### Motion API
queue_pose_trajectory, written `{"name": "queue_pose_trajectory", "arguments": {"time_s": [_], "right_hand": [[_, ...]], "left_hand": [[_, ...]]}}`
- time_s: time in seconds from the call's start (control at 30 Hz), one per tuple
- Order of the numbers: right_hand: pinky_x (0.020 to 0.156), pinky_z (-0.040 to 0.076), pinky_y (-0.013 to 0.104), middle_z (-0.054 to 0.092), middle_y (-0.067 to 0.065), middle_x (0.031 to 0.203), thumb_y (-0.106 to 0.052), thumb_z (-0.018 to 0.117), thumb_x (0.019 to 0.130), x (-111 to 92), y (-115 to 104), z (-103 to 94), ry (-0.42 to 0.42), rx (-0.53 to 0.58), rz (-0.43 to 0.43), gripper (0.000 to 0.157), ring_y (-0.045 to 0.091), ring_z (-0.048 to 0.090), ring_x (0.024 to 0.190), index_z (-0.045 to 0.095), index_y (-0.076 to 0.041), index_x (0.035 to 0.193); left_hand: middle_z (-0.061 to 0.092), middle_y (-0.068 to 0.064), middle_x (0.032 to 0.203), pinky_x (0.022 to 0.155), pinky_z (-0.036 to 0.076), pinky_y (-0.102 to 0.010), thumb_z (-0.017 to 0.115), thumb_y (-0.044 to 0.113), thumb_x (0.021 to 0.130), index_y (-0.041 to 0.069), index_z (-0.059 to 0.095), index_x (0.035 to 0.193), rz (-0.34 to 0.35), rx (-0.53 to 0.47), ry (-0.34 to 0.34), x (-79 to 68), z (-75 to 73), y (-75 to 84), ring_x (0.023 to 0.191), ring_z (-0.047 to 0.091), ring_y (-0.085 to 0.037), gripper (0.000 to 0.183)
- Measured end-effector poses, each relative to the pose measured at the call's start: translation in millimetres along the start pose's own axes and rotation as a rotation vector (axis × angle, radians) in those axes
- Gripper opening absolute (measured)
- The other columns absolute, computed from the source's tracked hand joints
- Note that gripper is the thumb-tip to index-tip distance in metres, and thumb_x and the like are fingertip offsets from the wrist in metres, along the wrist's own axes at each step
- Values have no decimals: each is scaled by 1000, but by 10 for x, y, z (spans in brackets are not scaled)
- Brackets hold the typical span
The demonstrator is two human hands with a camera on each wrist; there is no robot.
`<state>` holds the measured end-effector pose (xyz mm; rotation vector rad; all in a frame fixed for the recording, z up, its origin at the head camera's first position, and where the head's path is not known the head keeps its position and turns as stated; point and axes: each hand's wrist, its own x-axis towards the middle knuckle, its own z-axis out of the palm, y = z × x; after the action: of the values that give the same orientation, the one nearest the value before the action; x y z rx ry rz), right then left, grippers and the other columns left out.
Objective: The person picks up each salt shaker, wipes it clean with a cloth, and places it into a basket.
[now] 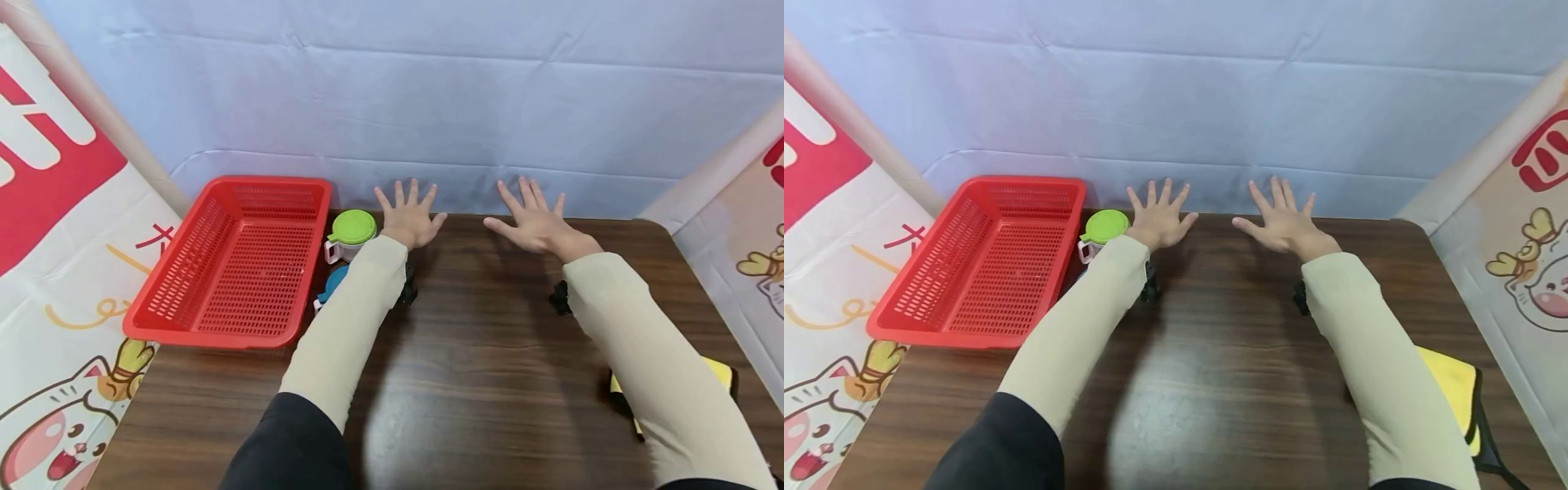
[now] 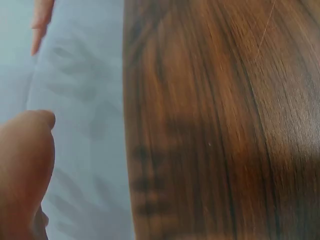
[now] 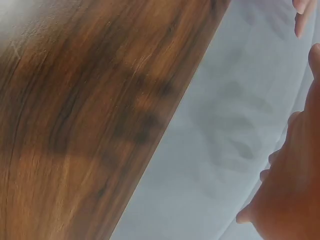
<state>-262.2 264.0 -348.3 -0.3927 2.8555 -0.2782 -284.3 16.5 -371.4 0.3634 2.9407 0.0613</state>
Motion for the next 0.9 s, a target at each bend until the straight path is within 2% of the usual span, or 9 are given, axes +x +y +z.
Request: {"name": "queue_pose_trajectory", "arguments": {"time_s": [0.27, 0.43, 0.67, 0.9], "right_hand": [[104, -19, 78, -18, 25, 165, -73, 30, 100, -119, 4, 58, 3, -40, -48, 91, 47, -17, 150, -8, -21, 164], [104, -20, 77, -17, 25, 166, -70, 31, 101, -192, -33, 81, -3, -48, -71, 88, 46, -16, 151, -8, -21, 164], [104, -22, 75, -21, 21, 166, -70, 29, 102, -316, -52, 113, -7, -57, -77, 86, 42, -19, 151, -12, -25, 163], [105, -23, 75, -22, 19, 166, -64, 33, 104, -457, -62, 138, 0, -66, -104, 83, 39, -21, 151, -10, -24, 163]], "left_hand": [[-7, -10, 171, 114, -8, -73, 19, 63, 106, 32, 3, 164, 23, 3, 59, -107, 18, 86, 154, -5, -41, 68], [-6, -10, 171, 114, -6, -73, 20, 64, 105, 32, 3, 164, 25, 8, 67, -205, 27, 135, 155, -4, -40, 69], [-10, -10, 170, 113, -9, -74, 15, 65, 105, 31, 1, 164, 23, 14, 79, -357, 50, 193, 154, -7, -39, 70], [-6, -11, 171, 114, -8, -73, 18, 66, 104, 30, 5, 165, 29, -10, 97, -549, 92, 241, 155, -6, -39, 71]]}}
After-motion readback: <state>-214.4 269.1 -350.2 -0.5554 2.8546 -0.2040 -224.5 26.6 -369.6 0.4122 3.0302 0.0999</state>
